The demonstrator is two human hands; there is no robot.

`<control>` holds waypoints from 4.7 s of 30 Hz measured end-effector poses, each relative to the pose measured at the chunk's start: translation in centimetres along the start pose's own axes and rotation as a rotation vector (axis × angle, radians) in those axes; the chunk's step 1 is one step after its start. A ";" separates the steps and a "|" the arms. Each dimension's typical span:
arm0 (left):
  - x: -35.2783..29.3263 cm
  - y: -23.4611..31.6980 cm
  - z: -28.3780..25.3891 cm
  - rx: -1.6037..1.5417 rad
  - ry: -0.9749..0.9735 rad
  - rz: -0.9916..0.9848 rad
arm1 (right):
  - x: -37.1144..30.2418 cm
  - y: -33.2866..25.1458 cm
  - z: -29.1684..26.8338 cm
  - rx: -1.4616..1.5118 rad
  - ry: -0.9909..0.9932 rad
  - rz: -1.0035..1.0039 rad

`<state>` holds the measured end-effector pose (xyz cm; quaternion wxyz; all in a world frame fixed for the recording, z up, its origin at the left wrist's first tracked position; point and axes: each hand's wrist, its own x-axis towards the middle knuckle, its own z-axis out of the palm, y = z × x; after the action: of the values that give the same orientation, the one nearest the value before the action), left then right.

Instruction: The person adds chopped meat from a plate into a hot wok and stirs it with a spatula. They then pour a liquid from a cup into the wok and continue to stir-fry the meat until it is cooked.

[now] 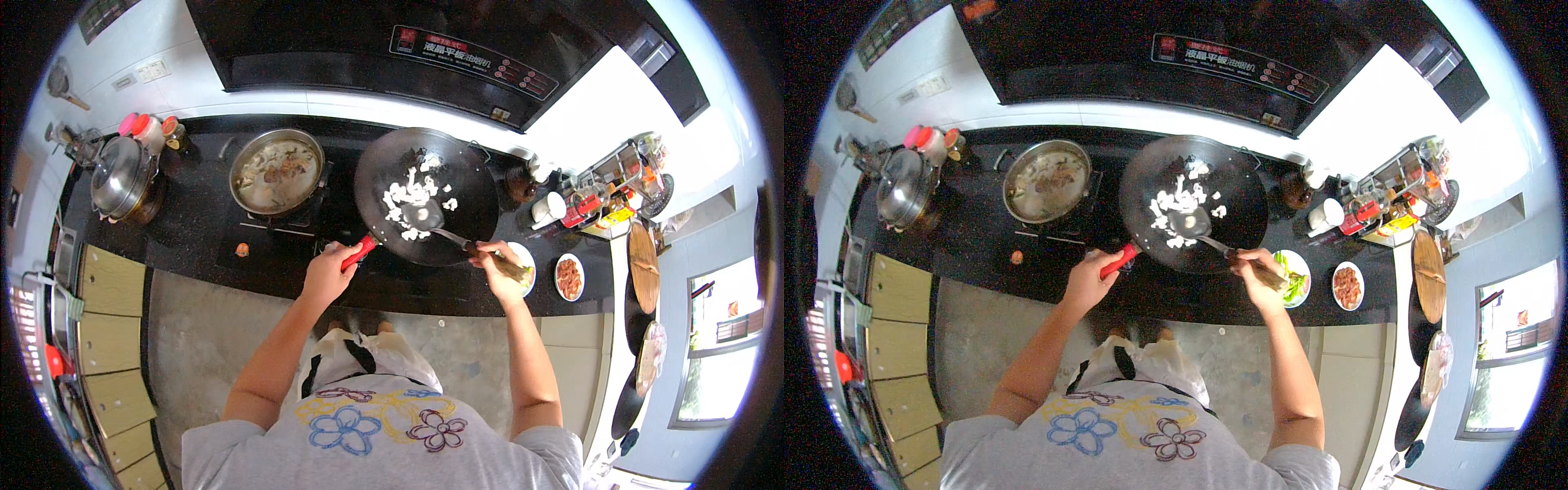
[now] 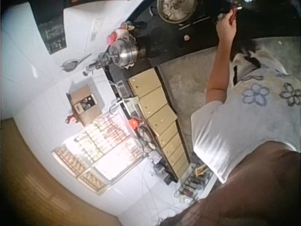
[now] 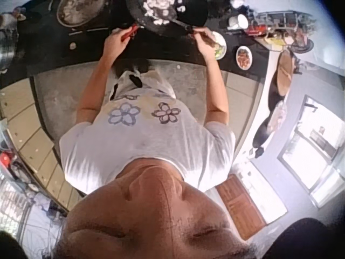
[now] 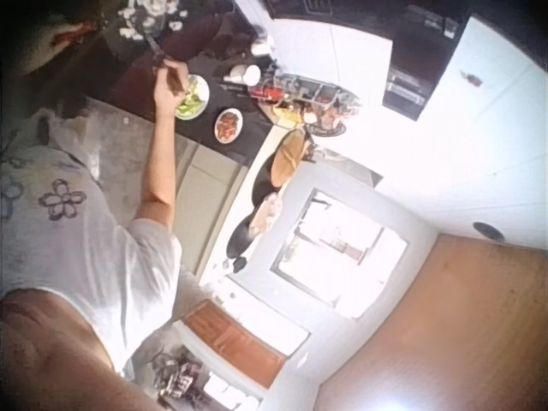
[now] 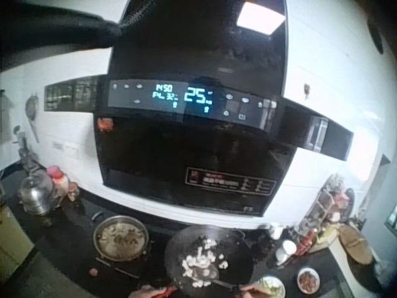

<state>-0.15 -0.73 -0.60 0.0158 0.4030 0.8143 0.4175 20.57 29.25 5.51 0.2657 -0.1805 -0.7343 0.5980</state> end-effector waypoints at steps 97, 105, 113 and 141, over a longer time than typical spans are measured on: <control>0.0 0.2 0.5 -0.036 0.024 -0.011 | 6.9 -0.6 1.7 0.002 0.028 0.044; 0.1 0.0 0.8 -0.029 0.024 -0.024 | -0.1 0.4 0.1 -0.122 0.095 -0.016; 0.2 -0.5 0.8 -0.011 0.008 -0.016 | 7.4 -12.9 0.8 -0.260 0.006 0.184; 0.3 0.7 0.2 -0.036 -0.024 -0.093 | -0.2 1.8 -0.4 -0.450 0.022 -0.329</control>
<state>0.14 -0.18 -0.18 0.0522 0.3691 0.8243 0.4261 20.85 29.88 3.80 0.3205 -0.1198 -0.8651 0.3667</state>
